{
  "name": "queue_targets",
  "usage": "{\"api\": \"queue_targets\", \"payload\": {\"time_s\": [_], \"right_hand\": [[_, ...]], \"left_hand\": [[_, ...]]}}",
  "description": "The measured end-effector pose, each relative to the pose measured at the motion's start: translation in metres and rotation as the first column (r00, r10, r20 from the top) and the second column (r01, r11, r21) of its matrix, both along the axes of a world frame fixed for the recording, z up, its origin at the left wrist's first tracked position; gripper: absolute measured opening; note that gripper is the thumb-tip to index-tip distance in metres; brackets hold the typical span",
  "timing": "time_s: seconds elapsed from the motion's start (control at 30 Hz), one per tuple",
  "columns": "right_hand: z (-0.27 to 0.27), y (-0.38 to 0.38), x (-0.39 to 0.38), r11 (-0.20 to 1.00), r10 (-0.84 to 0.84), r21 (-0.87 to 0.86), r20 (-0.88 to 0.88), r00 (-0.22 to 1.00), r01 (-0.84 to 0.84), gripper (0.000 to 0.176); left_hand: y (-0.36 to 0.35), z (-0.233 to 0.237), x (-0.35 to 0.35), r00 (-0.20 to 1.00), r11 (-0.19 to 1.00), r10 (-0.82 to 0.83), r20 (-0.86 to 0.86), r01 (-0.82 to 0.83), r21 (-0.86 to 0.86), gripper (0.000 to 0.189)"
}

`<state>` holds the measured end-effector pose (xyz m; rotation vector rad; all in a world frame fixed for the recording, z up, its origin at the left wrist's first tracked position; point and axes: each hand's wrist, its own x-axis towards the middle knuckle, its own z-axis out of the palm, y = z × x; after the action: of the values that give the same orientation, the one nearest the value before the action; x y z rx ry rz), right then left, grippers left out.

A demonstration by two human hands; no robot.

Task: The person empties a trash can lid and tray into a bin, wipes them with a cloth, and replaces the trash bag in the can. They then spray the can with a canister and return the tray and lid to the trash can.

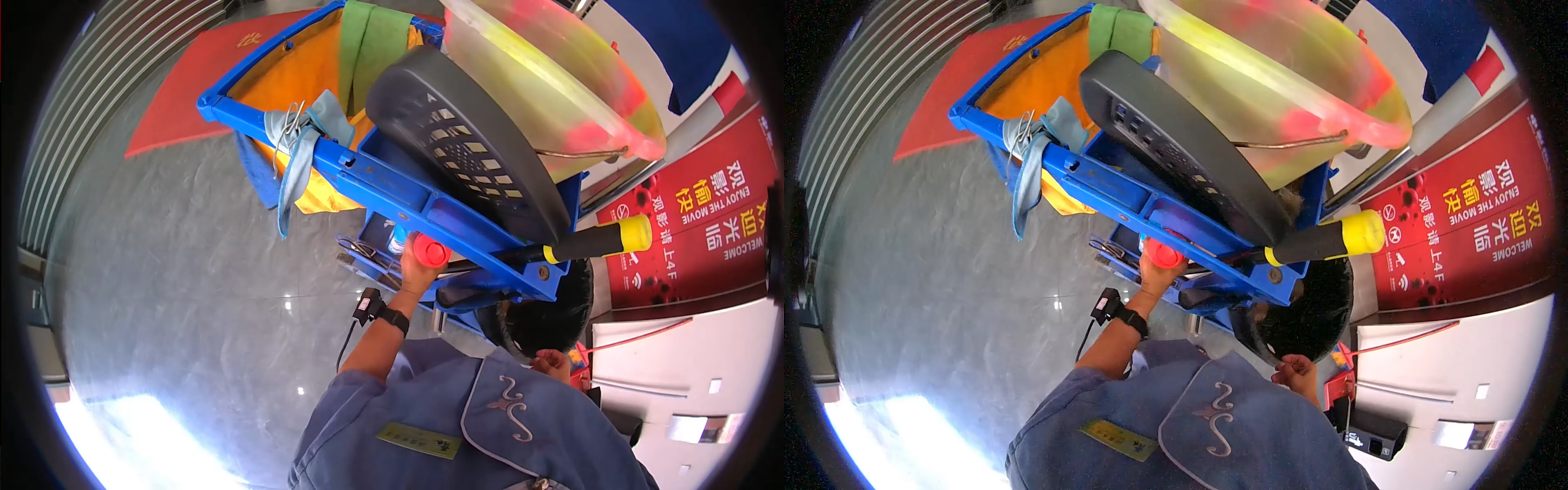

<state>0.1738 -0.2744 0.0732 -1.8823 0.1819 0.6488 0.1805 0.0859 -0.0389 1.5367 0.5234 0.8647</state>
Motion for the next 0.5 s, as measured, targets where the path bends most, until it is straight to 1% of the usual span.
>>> {"api": "queue_targets", "payload": {"time_s": [0.07,0.17,0.2,0.27,0.33,0.4,0.43,0.5], "right_hand": [[0.004,0.001,-0.003,1.000,0.012,-0.026,-0.001,1.000,-0.012,0.015],[0.007,0.006,-0.005,0.998,0.014,-0.059,0.011,1.000,-0.014,0.014],[0.007,0.006,-0.006,0.998,0.019,-0.052,0.018,1.000,-0.018,0.014],[0.004,0.003,-0.007,0.999,0.021,-0.035,0.036,0.999,-0.020,0.013],[-0.004,-0.009,-0.005,0.999,0.053,-0.014,0.058,0.997,-0.052,0.013],[-0.002,-0.009,-0.005,0.998,0.066,-0.011,0.070,0.995,-0.065,0.013],[0.002,-0.007,-0.007,0.998,0.064,-0.020,0.073,0.995,-0.063,0.013],[0.003,-0.004,-0.009,0.999,0.046,-0.028,0.073,0.996,-0.044,0.013]], "left_hand": [[0.000,0.006,0.001,0.999,0.998,-0.024,-0.041,0.021,-0.063,0.062],[0.006,-0.002,0.013,0.991,0.994,-0.099,-0.088,0.094,-0.063,0.062],[0.006,-0.017,0.022,0.987,0.993,-0.119,-0.111,0.119,-0.005,0.061],[0.004,-0.063,0.048,0.975,0.978,-0.158,-0.158,0.177,0.114,0.060],[0.001,-0.073,0.063,0.961,0.964,-0.179,-0.209,0.215,0.160,0.053],[0.000,-0.070,0.070,0.938,0.927,-0.190,-0.290,0.269,0.263,0.047],[0.003,-0.072,0.071,0.939,0.878,-0.220,-0.264,0.309,0.367,0.040],[0.007,-0.028,0.065,0.895,0.802,-0.208,-0.394,0.387,0.455,0.038]]}}
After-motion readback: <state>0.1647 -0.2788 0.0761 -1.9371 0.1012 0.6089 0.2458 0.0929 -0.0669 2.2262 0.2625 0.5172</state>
